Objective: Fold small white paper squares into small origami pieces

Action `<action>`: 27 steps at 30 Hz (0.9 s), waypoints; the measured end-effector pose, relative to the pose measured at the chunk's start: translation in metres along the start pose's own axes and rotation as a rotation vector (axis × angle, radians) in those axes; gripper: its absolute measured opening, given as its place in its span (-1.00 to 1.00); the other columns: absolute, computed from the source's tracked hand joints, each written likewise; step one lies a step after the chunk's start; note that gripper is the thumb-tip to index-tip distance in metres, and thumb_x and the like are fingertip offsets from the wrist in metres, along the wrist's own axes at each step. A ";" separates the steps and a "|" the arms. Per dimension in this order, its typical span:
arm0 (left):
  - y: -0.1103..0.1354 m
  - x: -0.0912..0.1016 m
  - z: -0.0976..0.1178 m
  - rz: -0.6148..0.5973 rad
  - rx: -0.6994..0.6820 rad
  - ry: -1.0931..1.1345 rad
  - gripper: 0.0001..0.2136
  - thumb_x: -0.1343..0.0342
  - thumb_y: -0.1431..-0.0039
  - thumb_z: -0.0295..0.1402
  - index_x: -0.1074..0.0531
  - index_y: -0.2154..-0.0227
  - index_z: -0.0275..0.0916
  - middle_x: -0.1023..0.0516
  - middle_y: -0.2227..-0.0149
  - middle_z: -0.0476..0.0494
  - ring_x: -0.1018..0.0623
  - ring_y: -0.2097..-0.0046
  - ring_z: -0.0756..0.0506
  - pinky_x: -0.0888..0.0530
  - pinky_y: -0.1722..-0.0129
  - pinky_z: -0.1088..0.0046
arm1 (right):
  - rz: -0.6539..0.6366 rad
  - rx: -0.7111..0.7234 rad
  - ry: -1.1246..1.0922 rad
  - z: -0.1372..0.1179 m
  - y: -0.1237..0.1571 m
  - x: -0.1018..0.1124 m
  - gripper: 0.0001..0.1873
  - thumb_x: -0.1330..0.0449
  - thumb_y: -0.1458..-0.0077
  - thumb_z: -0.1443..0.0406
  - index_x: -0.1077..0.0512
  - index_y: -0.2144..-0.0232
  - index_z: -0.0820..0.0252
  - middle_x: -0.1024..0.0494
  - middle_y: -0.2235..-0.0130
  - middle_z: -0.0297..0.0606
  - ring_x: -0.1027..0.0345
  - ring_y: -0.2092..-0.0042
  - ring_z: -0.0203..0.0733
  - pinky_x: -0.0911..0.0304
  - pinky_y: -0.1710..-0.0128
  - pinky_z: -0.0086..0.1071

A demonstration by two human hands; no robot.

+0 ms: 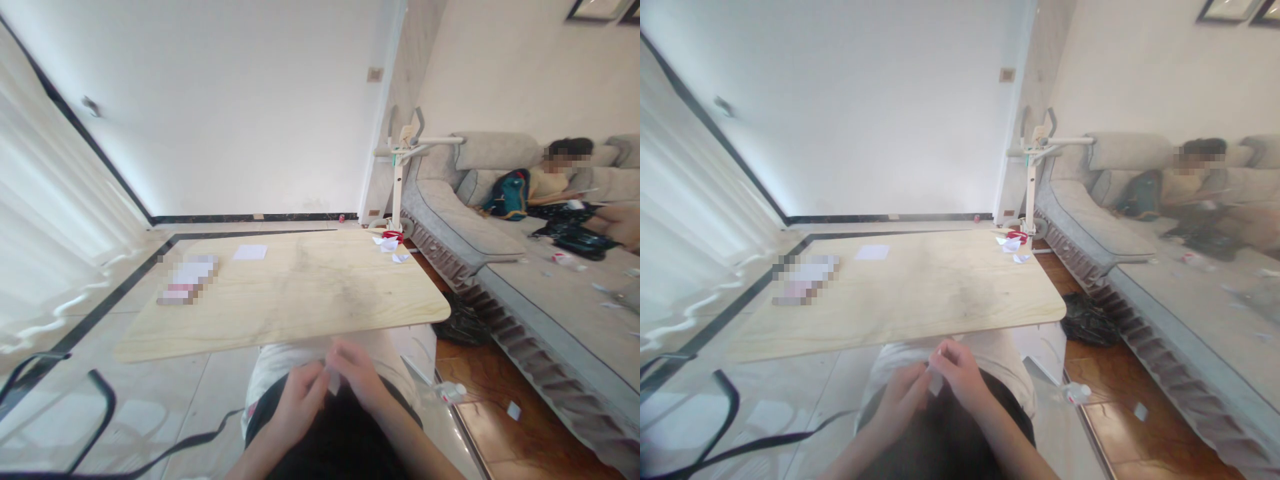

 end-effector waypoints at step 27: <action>-0.001 0.000 0.001 0.028 0.050 0.000 -0.60 0.07 -0.24 -0.15 -0.26 0.66 -0.24 -0.31 0.67 0.01 -0.33 0.57 0.02 -0.24 0.53 0.52 | 0.126 -0.019 -0.151 0.009 -0.001 0.005 -0.70 -0.26 0.05 0.18 -0.28 0.64 0.18 -0.22 0.68 -0.49 -0.03 0.61 -0.39 0.06 0.60 -0.46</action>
Point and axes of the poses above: each hand's wrist, its own y-axis away from the middle knuckle, its own x-axis out of the back of the hand, z = x × y, the point moved 3 cm from there along -y, towards the middle knuckle
